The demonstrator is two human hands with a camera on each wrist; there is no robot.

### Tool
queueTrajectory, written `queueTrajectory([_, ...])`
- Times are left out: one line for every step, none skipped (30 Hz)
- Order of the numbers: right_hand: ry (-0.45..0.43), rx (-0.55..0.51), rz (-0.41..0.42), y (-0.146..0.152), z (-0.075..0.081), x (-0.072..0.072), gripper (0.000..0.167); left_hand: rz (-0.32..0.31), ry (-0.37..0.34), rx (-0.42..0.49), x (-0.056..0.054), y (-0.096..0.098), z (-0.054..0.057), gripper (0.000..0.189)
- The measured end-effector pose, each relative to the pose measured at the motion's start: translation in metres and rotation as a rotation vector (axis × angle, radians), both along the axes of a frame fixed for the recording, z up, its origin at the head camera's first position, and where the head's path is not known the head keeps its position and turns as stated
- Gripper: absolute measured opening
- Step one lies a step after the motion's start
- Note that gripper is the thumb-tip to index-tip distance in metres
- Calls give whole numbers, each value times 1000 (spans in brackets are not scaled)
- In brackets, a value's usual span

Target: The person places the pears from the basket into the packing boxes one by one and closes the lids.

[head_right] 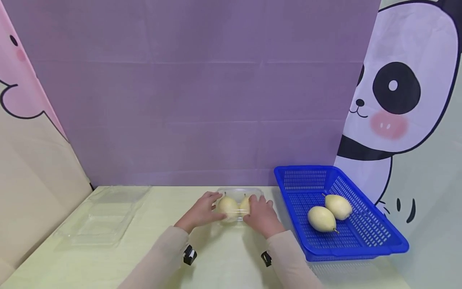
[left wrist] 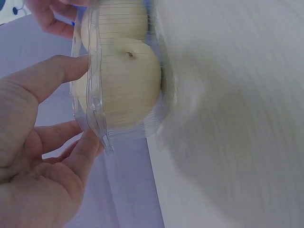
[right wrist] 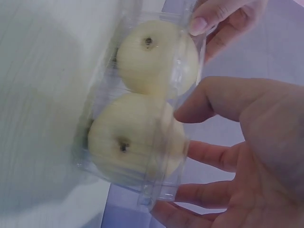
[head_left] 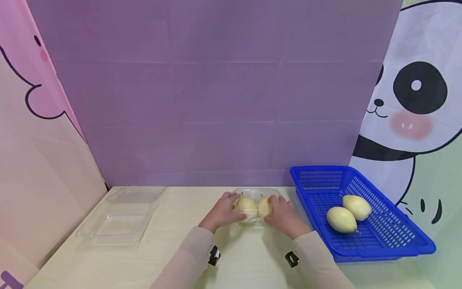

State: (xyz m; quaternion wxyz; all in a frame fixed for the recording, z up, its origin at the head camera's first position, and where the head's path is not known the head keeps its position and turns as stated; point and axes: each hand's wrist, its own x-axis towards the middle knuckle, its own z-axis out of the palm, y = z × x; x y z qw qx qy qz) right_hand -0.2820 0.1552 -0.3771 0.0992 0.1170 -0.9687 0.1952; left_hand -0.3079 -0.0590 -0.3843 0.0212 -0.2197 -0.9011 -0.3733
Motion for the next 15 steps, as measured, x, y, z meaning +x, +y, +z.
queueTrajectory([1,-4,-9,0,0,-1,46,-3,13,-14,-1,1,0,74])
queueTrajectory([1,-5,-19,1,-1,-2,46,-6,26,-28,-2,3,1,73])
queueTrajectory([0,-6,-26,1,-1,-3,46,-6,34,-43,-3,4,1,73])
queueTrajectory([1,-4,-33,1,-1,-4,46,-8,45,-59,-5,6,2,73])
queueTrajectory([5,-4,-39,2,-1,-6,46,-10,55,-74,-5,7,3,73])
queueTrajectory([5,-4,-45,2,-1,-7,47,-12,64,-88,-7,8,3,73])
queueTrajectory([5,-5,-50,3,-1,-9,47,-13,68,-97,-8,9,4,72])
queueTrajectory([4,-1,-54,3,-1,-11,47,-13,68,-102,-9,10,4,72])
queueTrajectory([5,1,-55,4,-2,-13,47,-13,66,-105,-10,10,4,71])
queueTrajectory([6,2,-56,4,-2,-14,47,-14,66,-108,-11,11,5,71])
queueTrajectory([3,3,-59,5,-2,-16,47,-15,64,-111,-12,12,5,70])
queueTrajectory([-4,4,-61,5,-2,-17,48,-16,64,-115,-14,12,4,70])
queueTrajectory([-9,4,-64,6,-3,-19,48,-18,62,-117,-15,13,4,70])
queueTrajectory([-15,5,-66,6,-3,-20,48,-20,60,-119,-16,14,5,69])
queueTrajectory([-19,4,-67,7,-3,-21,49,-23,58,-124,-17,15,5,69])
